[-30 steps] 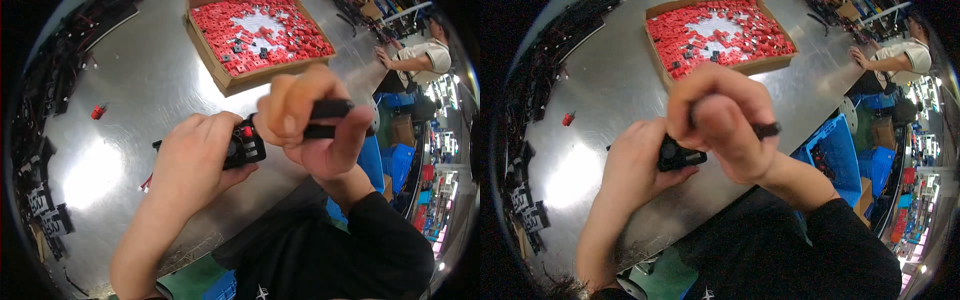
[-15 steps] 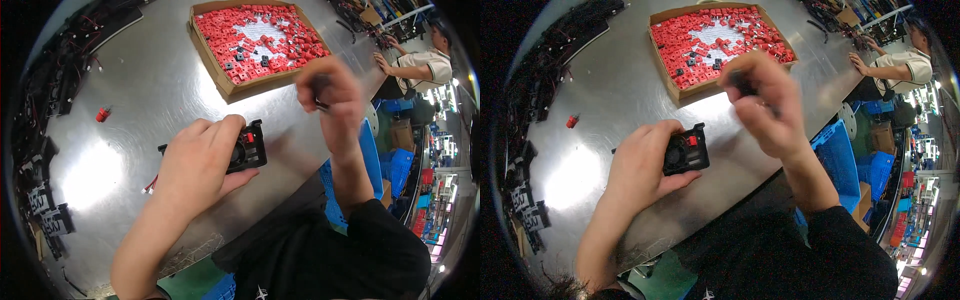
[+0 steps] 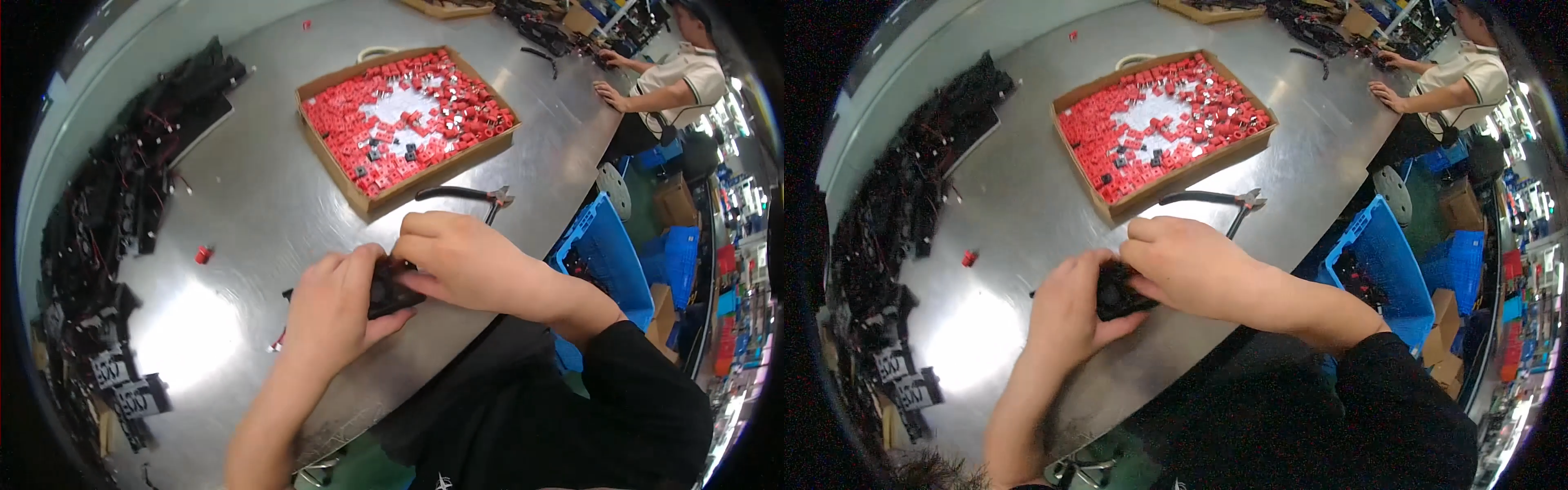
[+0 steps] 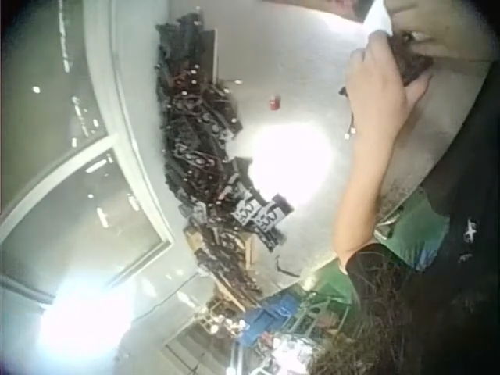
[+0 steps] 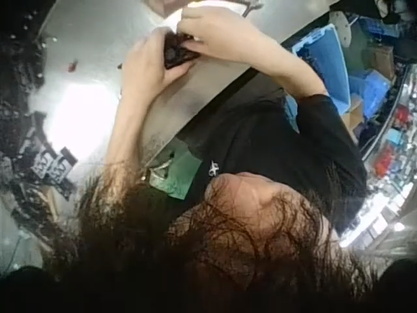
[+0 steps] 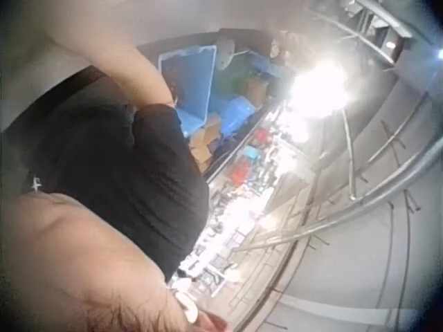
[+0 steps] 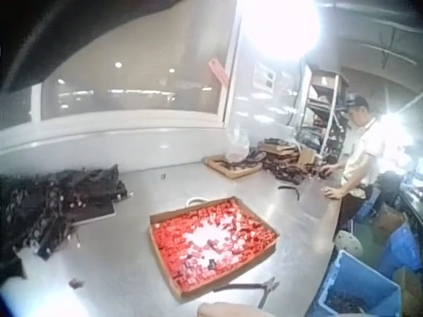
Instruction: Assembling electronic cooling fans by attaching wires to the housing and components.
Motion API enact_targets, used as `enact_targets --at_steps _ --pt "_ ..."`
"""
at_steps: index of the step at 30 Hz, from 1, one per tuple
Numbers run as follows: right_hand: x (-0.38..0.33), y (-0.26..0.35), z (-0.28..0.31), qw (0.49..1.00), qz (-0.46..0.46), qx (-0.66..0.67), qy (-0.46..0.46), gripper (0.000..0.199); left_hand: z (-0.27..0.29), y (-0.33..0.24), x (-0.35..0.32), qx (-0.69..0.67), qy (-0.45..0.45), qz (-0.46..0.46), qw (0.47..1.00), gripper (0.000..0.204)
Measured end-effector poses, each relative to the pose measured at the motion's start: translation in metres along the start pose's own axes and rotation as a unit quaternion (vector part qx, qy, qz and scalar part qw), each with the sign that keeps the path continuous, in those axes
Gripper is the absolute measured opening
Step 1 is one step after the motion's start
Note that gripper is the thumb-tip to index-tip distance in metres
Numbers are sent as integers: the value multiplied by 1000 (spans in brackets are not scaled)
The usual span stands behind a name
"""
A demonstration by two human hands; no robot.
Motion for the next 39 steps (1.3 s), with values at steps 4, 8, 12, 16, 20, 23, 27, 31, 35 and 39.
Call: enact_targets --at_steps 4,8,12,16,20,23,27,31,35,39 --pt "-2 -6 3 999 -4 -19 38 23 -4 -2 5 -8 2 -14 1000 68" --pt "11 -9 25 993 -33 95 66 19 -2 1 2 -13 8 -6 1000 69" --pt "50 -67 51 972 -101 133 -167 26 3 -1 0 3 -4 -23 1000 68" --pt "73 -115 33 993 -77 -65 -67 25 0 -1 1 18 -4 -26 999 67" --pt "85 -118 18 991 -71 -89 75 20 0 -1 -1 17 4 -21 1000 67" --pt "87 -110 18 981 -118 -120 97 14 1 1 -1 28 -5 -27 999 66" --pt "76 -103 20 985 -71 -149 47 12 -2 1 1 -4 22 -4 1000 68" --pt "39 -68 25 988 -111 72 -76 13 2 1 -4 27 4 -20 999 65" --pt "-23 -59 -9 963 -196 169 -73 13 -1 1 0 13 3 -28 1000 65" --pt "-42 -54 -2 982 -167 51 -73 15 1 0 -1 16 2 -22 1000 68"
Point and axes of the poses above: each hand's wrist, its own x-axis towards the middle knuckle, its own z-axis out of the back of the hand, y = z × x, the point moved 3 cm from there along x, towards the middle knuckle, and after that the axes turned 3 degrees about -x, right-handed, at the moved point
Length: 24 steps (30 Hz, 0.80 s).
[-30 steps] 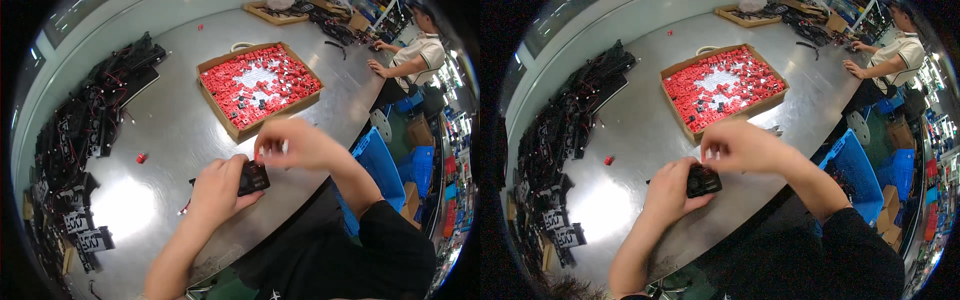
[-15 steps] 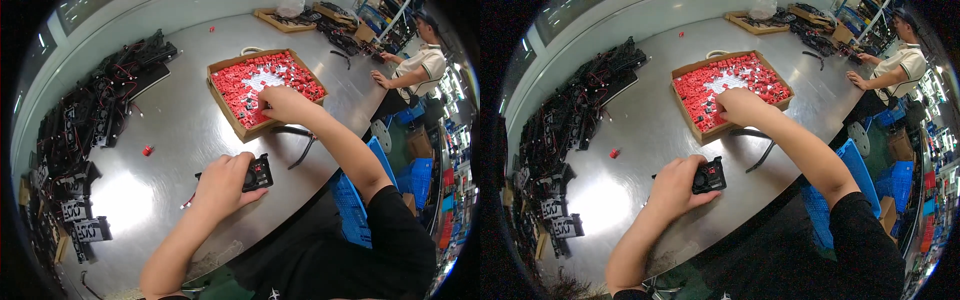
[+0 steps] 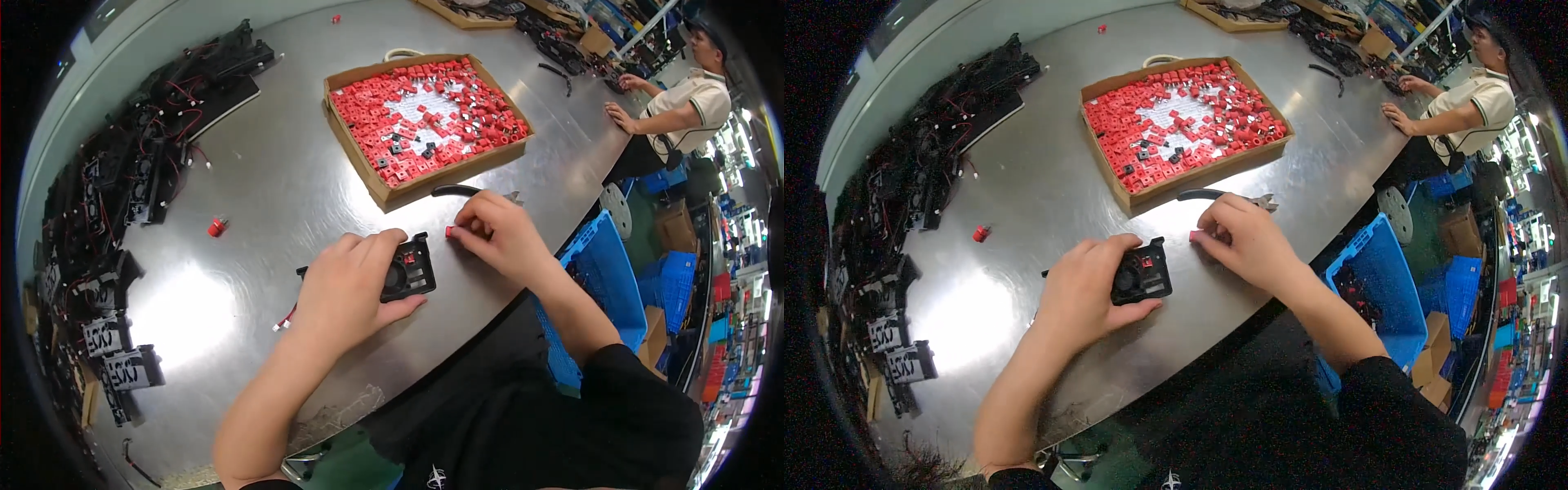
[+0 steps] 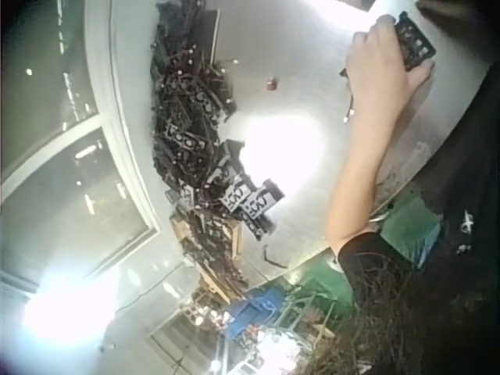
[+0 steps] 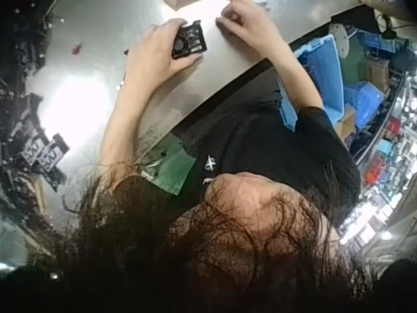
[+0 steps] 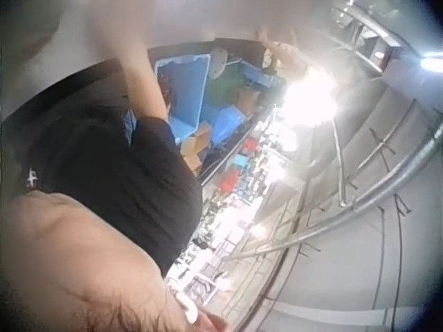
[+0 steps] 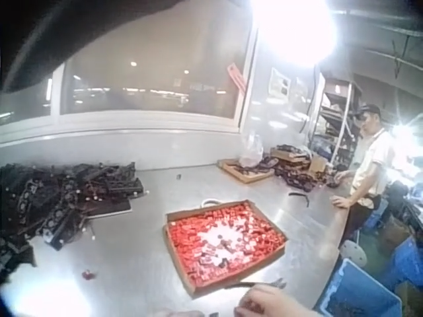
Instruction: Assembling electronic cooling fans by attaching wires to the housing and components.
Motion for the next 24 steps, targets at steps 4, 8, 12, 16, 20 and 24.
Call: enact_targets --at_steps 4,8,12,16,20,24 --pt "1 -11 18 996 82 -19 -4 20 -1 2 2 0 -6 9 1000 70" --pt "5 -5 7 993 92 7 67 17 -2 2 2 0 8 19 1000 71" --pt "7 3 -5 992 107 -44 54 17 -1 1 1 3 0 8 1000 73" --pt "16 30 3 993 109 31 39 19 -4 5 0 -28 -8 11 1000 73" --pt "18 63 -10 968 249 12 -7 23 -7 9 -2 -28 -11 10 1000 75" --pt "14 67 -18 958 285 -21 -2 25 -7 10 -3 -21 -5 5 1000 77"
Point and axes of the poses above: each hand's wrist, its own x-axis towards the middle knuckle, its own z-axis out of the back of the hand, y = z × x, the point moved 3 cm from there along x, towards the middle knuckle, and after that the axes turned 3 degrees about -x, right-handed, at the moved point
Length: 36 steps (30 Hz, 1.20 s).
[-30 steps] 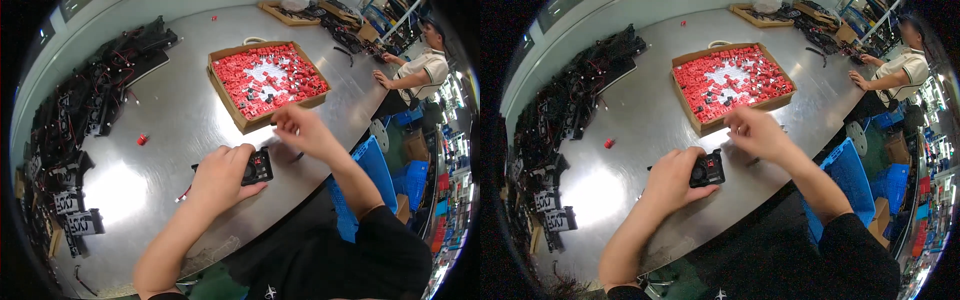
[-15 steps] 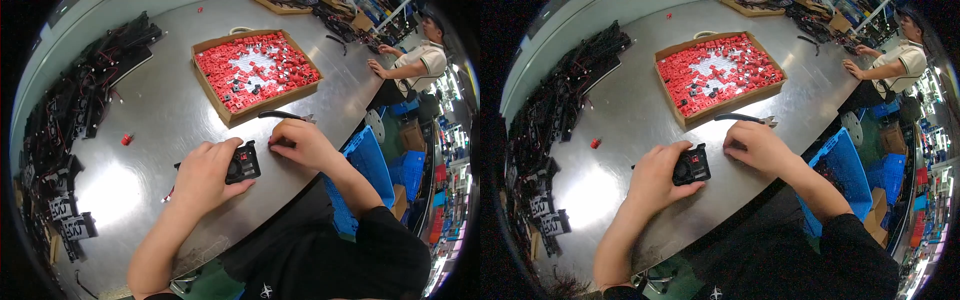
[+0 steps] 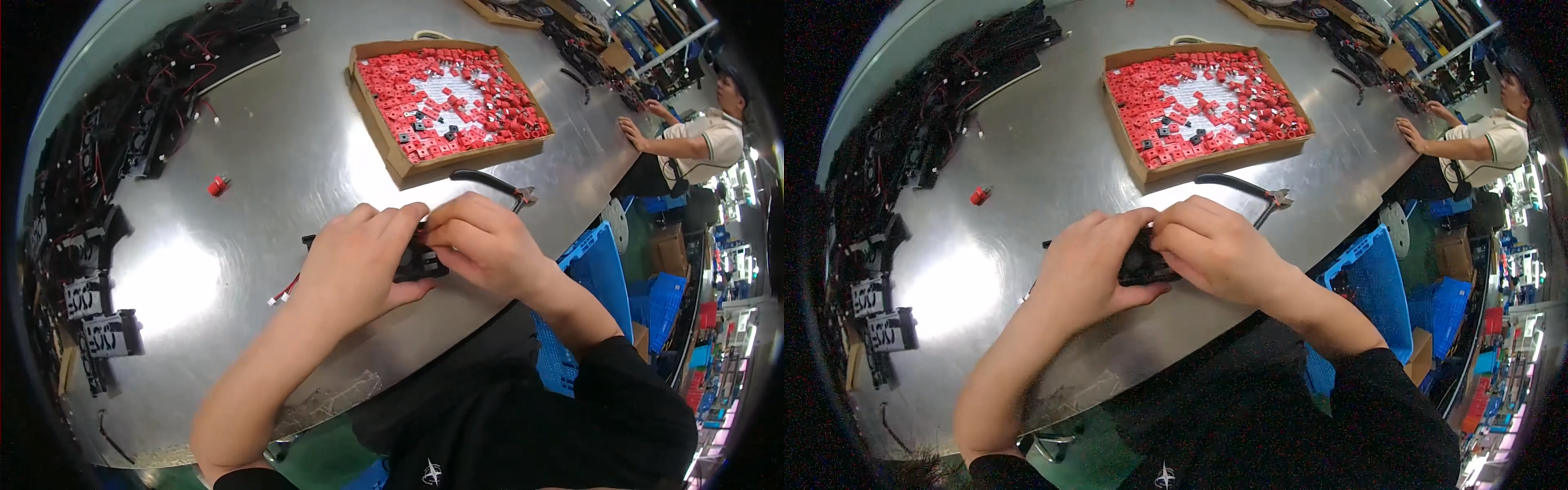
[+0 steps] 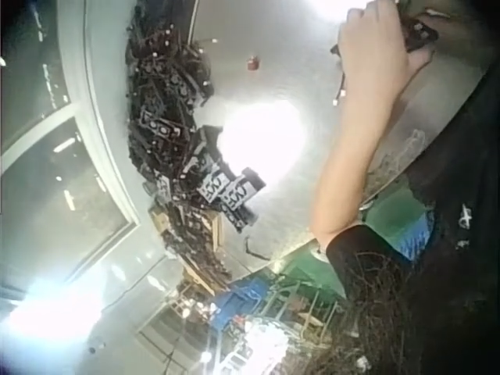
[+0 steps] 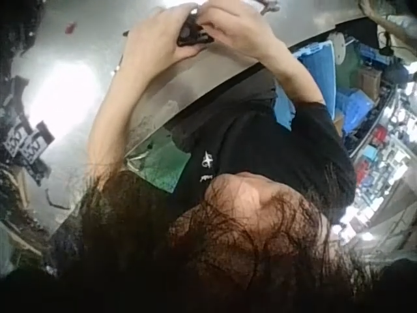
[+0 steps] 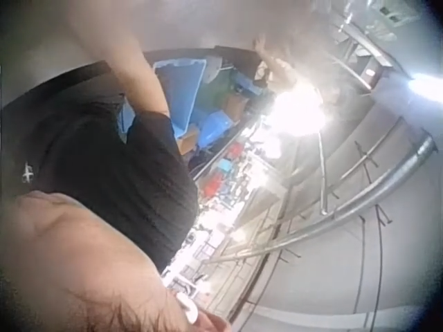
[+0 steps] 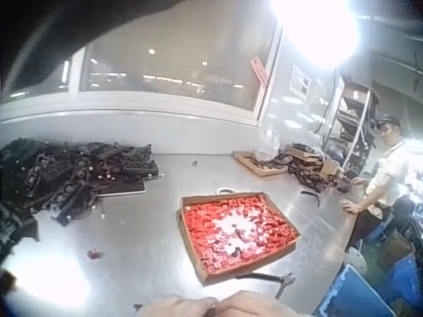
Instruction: Assembling electronic cooling fans by attaching wires to the housing and components.
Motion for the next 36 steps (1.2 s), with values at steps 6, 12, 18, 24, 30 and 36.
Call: enact_targets --at_steps 6,12,18,24,30,36 --pt "-12 2 -3 999 -7 -34 -19 25 1 -3 0 2 0 -8 1000 79" --pt "-7 2 -5 999 -10 -34 -5 26 1 -1 0 -10 5 1 1000 81" --pt "-7 1 -5 999 -8 -41 11 25 0 -2 1 -8 6 1 1000 83" --pt "-6 5 -7 998 5 -57 15 26 -1 0 -2 -9 2 -3 1000 82" --pt "-22 15 -5 993 6 -118 4 34 0 -2 0 5 -2 -2 1000 80" --pt "-19 -1 5 998 12 -41 -37 34 2 -3 0 12 -3 -7 1000 80"
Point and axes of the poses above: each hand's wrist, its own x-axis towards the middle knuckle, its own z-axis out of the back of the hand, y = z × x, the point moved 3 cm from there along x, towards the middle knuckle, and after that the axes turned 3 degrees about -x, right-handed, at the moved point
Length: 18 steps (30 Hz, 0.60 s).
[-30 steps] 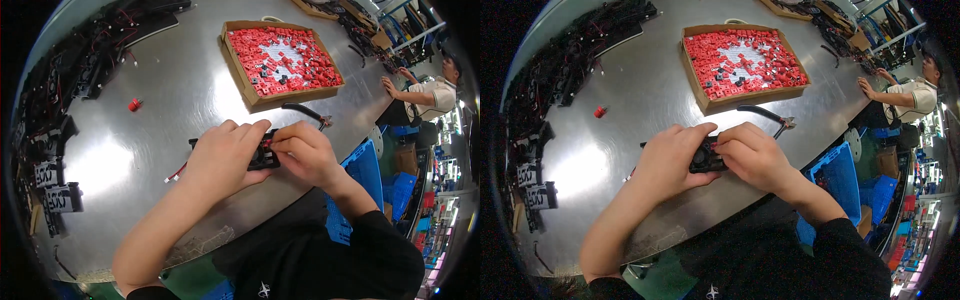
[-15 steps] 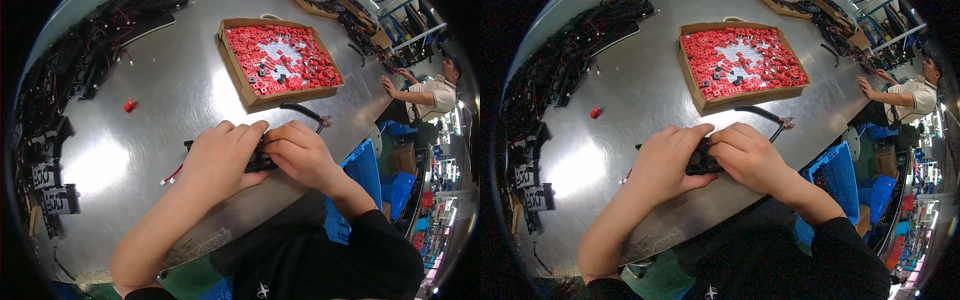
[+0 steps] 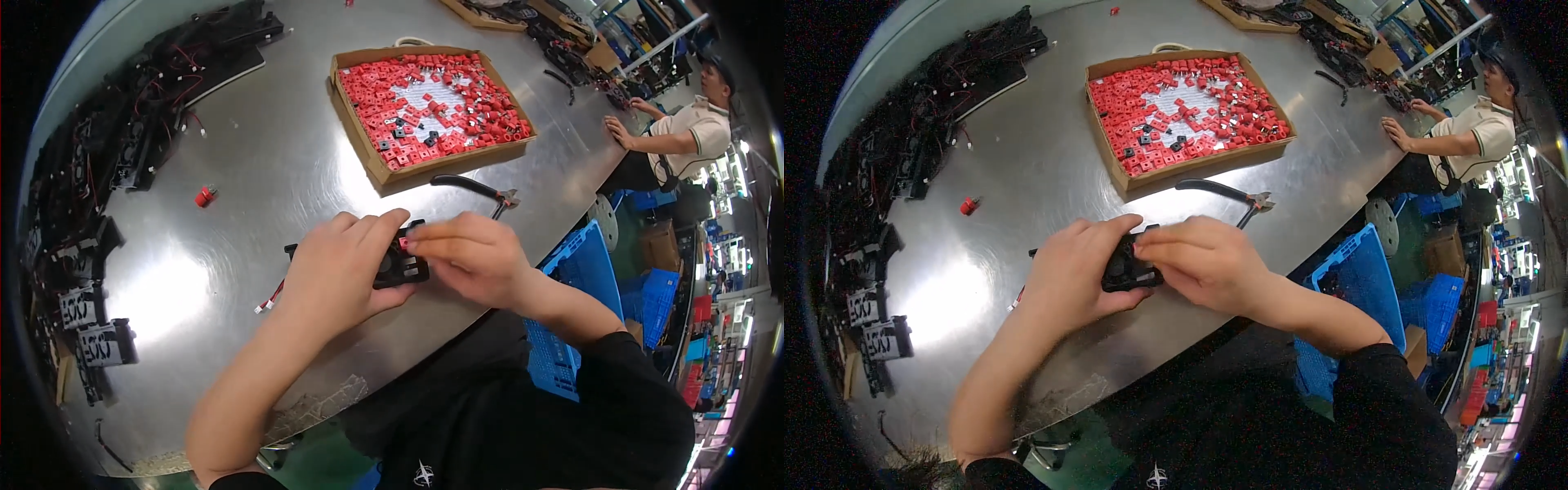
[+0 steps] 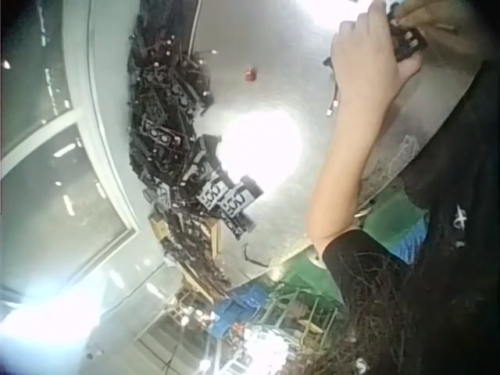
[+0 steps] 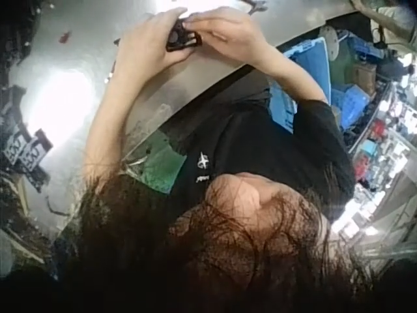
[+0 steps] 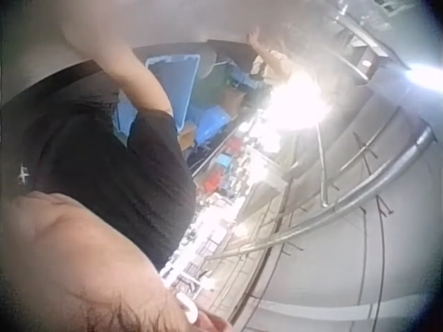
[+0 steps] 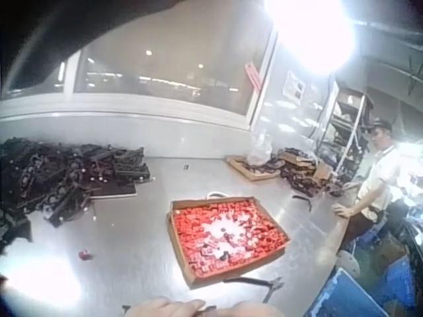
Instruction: Assembling electronic cooling fans by attaching wires to the housing and components.
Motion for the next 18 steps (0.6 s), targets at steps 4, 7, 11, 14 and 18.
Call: enact_targets --at_steps 4,7,11,14,18 --pt "2 -6 3 997 -64 49 -19 35 -2 0 1 -1 2 0 1000 80" --pt "8 -10 -2 998 -49 45 5 31 -1 -2 1 -1 0 3 1000 80" --pt "14 -6 -6 999 13 11 47 25 -3 3 0 -11 5 8 1000 81" --pt "12 3 -6 997 21 -29 68 23 -1 2 0 -9 11 14 1000 81" --pt "3 12 -7 997 -9 -63 39 19 -1 1 0 -13 17 13 1000 80"
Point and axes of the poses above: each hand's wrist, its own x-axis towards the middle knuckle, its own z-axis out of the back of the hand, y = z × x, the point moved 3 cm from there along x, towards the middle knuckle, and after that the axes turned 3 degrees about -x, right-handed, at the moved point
